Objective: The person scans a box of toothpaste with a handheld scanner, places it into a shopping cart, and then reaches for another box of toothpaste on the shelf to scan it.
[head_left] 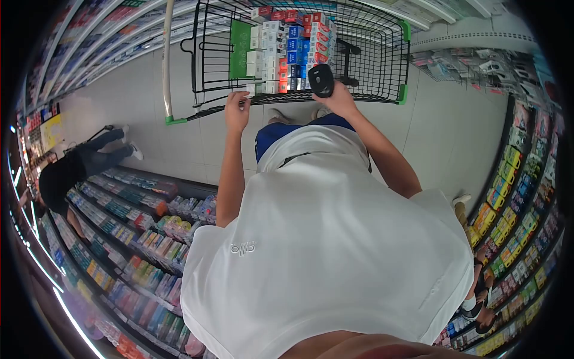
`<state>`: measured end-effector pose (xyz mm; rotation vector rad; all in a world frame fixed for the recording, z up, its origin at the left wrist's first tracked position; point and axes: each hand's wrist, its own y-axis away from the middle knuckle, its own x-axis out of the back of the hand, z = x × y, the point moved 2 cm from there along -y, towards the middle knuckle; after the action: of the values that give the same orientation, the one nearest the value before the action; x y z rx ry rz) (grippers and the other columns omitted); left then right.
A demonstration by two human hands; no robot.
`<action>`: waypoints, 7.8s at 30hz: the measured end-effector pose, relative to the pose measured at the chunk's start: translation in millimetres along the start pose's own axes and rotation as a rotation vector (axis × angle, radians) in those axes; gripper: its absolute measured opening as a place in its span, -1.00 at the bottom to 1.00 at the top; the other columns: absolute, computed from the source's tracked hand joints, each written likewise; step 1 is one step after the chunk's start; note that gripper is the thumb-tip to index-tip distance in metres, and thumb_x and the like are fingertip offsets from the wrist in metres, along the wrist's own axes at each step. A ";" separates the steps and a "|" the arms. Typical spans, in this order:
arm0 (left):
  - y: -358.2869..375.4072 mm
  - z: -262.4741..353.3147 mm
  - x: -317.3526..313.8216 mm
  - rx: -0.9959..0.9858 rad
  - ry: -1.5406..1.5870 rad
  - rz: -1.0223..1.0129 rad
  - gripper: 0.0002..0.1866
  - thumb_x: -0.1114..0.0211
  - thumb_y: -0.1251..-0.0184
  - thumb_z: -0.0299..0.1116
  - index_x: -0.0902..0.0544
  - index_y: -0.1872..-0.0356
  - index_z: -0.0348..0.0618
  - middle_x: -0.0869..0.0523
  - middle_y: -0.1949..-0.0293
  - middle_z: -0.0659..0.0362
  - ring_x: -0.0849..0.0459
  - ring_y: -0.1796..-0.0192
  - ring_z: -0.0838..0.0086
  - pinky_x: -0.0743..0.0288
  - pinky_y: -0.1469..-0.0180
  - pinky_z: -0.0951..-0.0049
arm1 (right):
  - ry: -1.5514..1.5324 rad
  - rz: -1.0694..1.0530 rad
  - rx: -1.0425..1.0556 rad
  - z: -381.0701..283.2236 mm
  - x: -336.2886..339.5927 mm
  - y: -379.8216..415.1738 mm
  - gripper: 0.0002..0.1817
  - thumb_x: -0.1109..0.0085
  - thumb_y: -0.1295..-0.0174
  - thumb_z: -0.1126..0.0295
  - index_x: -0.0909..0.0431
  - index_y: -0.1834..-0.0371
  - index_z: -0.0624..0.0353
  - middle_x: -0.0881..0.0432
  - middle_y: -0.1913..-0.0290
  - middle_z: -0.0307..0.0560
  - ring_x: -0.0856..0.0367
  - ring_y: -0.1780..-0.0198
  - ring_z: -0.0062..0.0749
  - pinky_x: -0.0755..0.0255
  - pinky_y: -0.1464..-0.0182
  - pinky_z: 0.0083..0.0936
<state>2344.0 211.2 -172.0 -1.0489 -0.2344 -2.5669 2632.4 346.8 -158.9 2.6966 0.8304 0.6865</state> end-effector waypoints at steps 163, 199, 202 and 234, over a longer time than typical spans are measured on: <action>-432.3 -138.6 162.5 -0.287 0.585 -1.057 -0.49 -0.49 0.01 -0.47 -0.40 0.08 -0.40 -0.67 0.25 0.00 -0.69 0.37 0.39 -0.55 0.42 0.41 | -0.846 0.645 -0.424 -318.0 -358.2 -158.3 -0.79 -0.30 -0.12 0.38 -0.59 0.36 0.36 -0.65 0.51 -0.05 -0.61 0.56 -0.46 -0.51 0.47 -0.54; -386.7 -182.7 116.8 -0.203 0.361 -1.228 -0.56 -0.46 -0.02 -0.30 -0.55 0.14 -0.35 -0.73 0.37 0.07 -0.69 0.46 0.45 -0.53 0.41 0.46 | -0.706 0.734 -0.314 -285.2 -281.3 -168.9 -0.75 -0.25 -0.17 0.38 -0.58 0.20 0.36 -0.65 0.48 0.02 -0.65 0.51 -0.38 -0.52 0.41 -0.54; -387.3 -236.8 153.8 -0.055 0.272 -1.125 -0.58 -0.45 -0.02 -0.31 -0.55 0.14 -0.34 -0.72 0.37 0.04 -0.69 0.45 0.41 -0.53 0.41 0.43 | -0.685 0.732 -0.339 -271.2 -274.0 -165.8 -0.75 -0.26 -0.16 0.39 -0.58 0.21 0.36 -0.65 0.47 0.03 -0.64 0.52 -0.38 -0.52 0.43 -0.53; -60.0 -536.4 189.0 -0.063 -0.287 -0.858 -0.66 -0.19 -0.16 -0.02 -0.70 0.23 -0.04 -0.71 0.28 -0.11 -0.69 0.23 -0.06 -0.58 0.16 0.17 | -0.722 0.241 -0.219 -246.7 -203.9 -196.1 -0.71 -0.22 -0.22 0.31 -0.51 0.22 0.39 -0.63 0.51 0.03 -0.65 0.53 -0.35 -0.49 0.49 -0.56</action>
<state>1850.6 65.2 -421.7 -1.6060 -0.8416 -3.1374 2268.7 408.7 -89.9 2.5573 0.2336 -0.1700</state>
